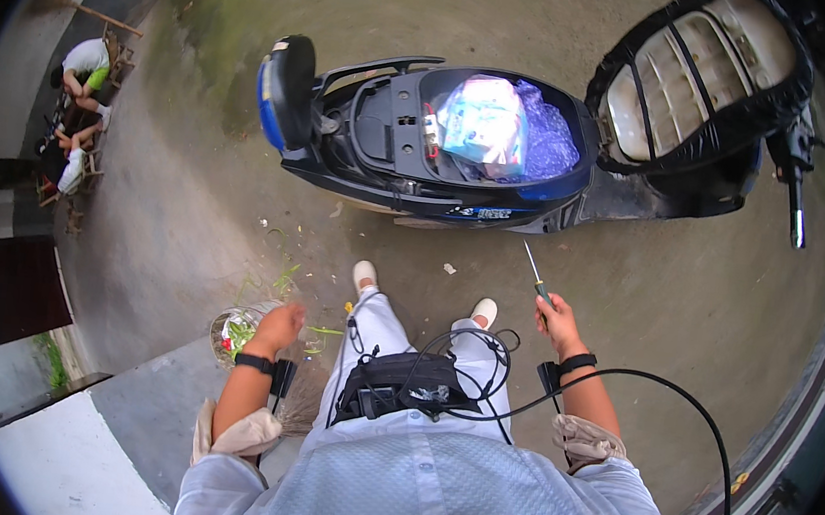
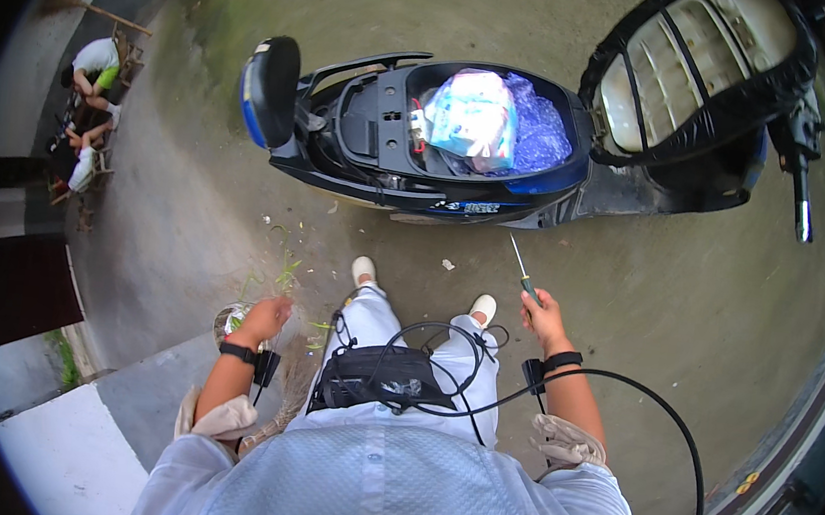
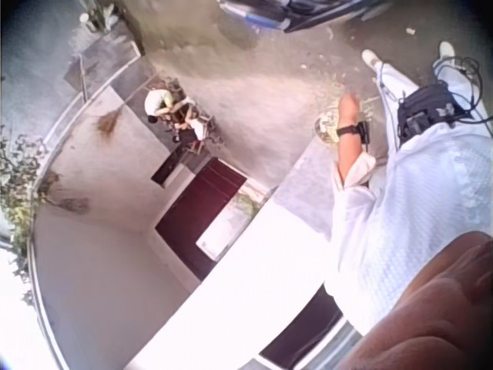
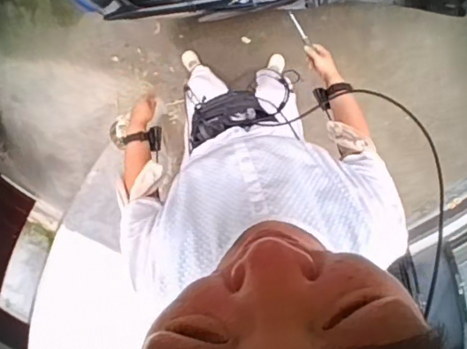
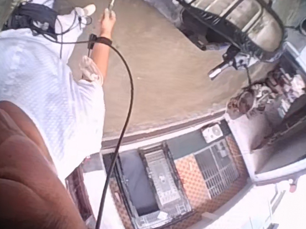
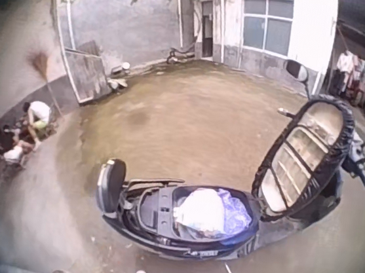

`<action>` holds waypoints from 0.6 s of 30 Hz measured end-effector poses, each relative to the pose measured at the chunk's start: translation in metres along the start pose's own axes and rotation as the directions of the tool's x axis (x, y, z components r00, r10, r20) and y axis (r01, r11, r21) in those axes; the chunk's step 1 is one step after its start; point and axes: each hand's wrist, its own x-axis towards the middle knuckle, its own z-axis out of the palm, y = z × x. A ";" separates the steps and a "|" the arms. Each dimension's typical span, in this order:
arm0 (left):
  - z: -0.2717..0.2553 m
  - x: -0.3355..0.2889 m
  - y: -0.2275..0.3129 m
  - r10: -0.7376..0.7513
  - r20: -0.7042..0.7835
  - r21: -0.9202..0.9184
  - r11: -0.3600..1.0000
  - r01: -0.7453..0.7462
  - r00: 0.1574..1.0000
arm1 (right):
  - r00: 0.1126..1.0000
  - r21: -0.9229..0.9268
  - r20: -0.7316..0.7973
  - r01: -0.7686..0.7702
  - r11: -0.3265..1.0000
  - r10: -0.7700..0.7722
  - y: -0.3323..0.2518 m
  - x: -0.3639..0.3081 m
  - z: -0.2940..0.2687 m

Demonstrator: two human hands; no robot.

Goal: Using a screwdriver to tighten screws on a scooter and then wiping parts of the scooter down with a rag.

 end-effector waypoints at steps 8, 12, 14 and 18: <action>0.046 -0.036 -0.165 -0.031 0.057 -0.338 0.940 0.048 0.998 | 0.994 -0.121 -0.085 0.057 0.991 -0.068 -0.068 -0.035 0.123; -0.024 -0.013 -0.219 -0.073 0.139 -0.509 0.850 0.134 0.988 | 0.930 -0.383 -0.212 0.205 0.901 -0.301 -0.101 -0.037 0.186; -0.044 0.000 -0.268 -0.089 0.118 -0.503 0.854 0.137 0.989 | 0.908 -0.403 -0.249 0.220 0.888 -0.338 -0.126 -0.044 0.222; -0.083 0.038 -0.336 -0.245 0.058 -0.633 0.741 0.225 0.968 | 0.898 -0.336 -0.285 0.235 0.912 -0.336 -0.132 -0.048 0.264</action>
